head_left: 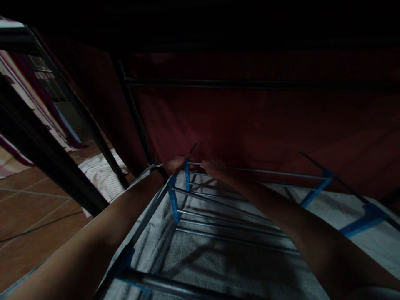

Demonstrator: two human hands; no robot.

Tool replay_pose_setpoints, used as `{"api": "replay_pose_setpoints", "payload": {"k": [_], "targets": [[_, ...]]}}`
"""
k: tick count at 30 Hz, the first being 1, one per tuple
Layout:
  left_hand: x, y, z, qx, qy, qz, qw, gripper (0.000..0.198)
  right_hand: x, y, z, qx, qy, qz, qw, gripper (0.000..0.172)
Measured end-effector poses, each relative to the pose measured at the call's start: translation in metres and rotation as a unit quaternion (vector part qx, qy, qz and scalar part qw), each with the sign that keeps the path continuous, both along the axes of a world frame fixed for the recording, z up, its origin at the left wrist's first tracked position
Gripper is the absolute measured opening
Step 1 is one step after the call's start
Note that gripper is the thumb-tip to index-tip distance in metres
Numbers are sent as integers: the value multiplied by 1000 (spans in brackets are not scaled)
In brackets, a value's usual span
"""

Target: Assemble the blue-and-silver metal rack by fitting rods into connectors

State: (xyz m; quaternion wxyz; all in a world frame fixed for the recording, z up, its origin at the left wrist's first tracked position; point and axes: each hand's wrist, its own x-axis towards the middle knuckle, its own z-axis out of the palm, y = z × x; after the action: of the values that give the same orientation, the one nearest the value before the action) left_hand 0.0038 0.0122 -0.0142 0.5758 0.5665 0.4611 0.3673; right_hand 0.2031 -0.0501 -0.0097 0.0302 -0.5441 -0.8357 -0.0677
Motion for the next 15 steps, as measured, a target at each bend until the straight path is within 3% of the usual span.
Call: {"api": "replay_pose_setpoints", "payload": {"k": [5, 10, 15], "targets": [[1, 12, -6, -13, 13, 33, 999, 30, 0, 0, 7, 1, -43, 41, 998, 38], [1, 20, -11, -26, 13, 14, 999, 31, 3, 0, 10, 9, -63, 69, 996, 38], [3, 13, -7, -24, 9, 33, 999, 34, 2, 0, 5, 26, 15, -5, 1000, 39]]}}
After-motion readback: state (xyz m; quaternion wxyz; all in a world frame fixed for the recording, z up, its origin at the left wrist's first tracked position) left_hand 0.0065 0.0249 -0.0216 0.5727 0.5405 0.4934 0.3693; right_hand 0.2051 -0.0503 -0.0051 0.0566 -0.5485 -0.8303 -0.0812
